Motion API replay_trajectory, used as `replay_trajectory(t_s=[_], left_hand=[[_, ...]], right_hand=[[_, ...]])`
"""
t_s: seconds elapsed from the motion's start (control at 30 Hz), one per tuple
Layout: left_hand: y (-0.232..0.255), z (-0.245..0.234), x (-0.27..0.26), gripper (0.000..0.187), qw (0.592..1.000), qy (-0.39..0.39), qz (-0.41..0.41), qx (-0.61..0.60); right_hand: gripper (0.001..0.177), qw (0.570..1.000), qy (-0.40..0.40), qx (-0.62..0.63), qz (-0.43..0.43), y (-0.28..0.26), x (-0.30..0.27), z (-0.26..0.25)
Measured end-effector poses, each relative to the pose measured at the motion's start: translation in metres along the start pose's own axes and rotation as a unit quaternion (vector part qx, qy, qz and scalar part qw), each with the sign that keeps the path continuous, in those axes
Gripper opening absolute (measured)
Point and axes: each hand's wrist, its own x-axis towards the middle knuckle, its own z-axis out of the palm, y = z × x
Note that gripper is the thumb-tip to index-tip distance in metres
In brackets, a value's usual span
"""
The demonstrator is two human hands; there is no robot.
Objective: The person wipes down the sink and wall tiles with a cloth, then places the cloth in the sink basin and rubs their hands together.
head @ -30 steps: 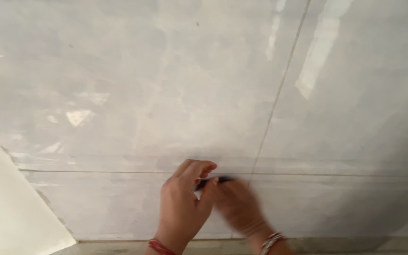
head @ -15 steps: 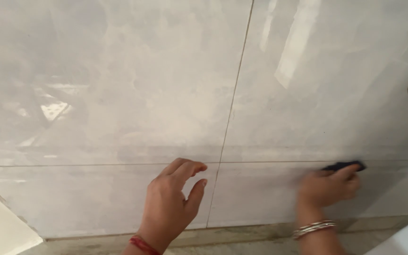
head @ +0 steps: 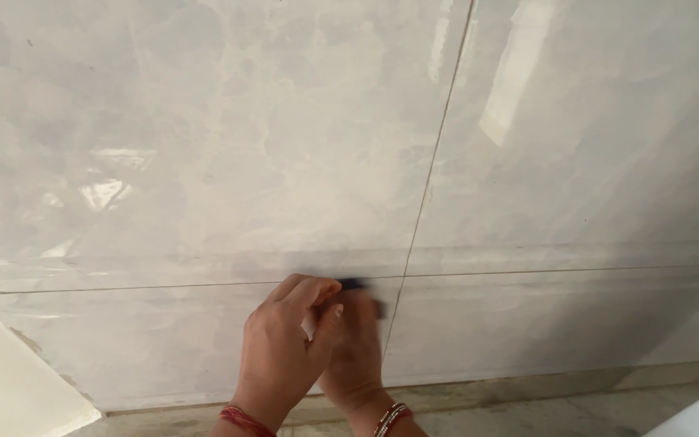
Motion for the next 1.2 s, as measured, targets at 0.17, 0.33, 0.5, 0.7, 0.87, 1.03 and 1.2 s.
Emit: replay_trajectory(t_s=[0.17, 0.33, 0.5, 0.7, 0.87, 1.03, 1.2], left_hand=[[0.003, 0.015, -0.003, 0.018, 0.998, -0.044, -0.037, -0.024], [0.014, 0.037, -0.007, 0.016, 0.998, -0.066, -0.012, -0.021], [0.022, 0.056, -0.005, 0.018, 0.992, -0.104, -0.066, -0.026], [0.026, 0.064, -0.009, 0.016, 0.991, -0.132, -0.021, -0.022], [0.019, 0.06, -0.008, 0.015, 0.99, -0.131, -0.03, -0.047], [0.021, 0.068, -0.005, 0.015, 0.99, -0.109, -0.036, -0.083], [0.026, 0.074, -0.003, 0.023, 0.983, -0.164, -0.071, -0.041]], right_hand=[[0.04, 0.935, 0.07, -0.086, -0.336, 0.072, -0.011, -0.027], [0.044, 0.934, 0.071, -0.258, -0.235, 0.179, -0.039, -0.065], [0.043, 0.916, 0.266, -0.3, 0.021, 0.263, -0.048, -0.108], [0.072, 0.792, 0.438, 0.256, 0.341, 0.331, -0.03, -0.155], [0.066, 0.841, 0.454, -0.068, 0.287, 0.308, -0.006, -0.102], [0.062, 0.897, 0.419, -0.14, 0.028, 0.2, 0.004, -0.082], [0.062, 0.896, 0.404, -0.186, 0.008, 0.231, 0.027, -0.158]])
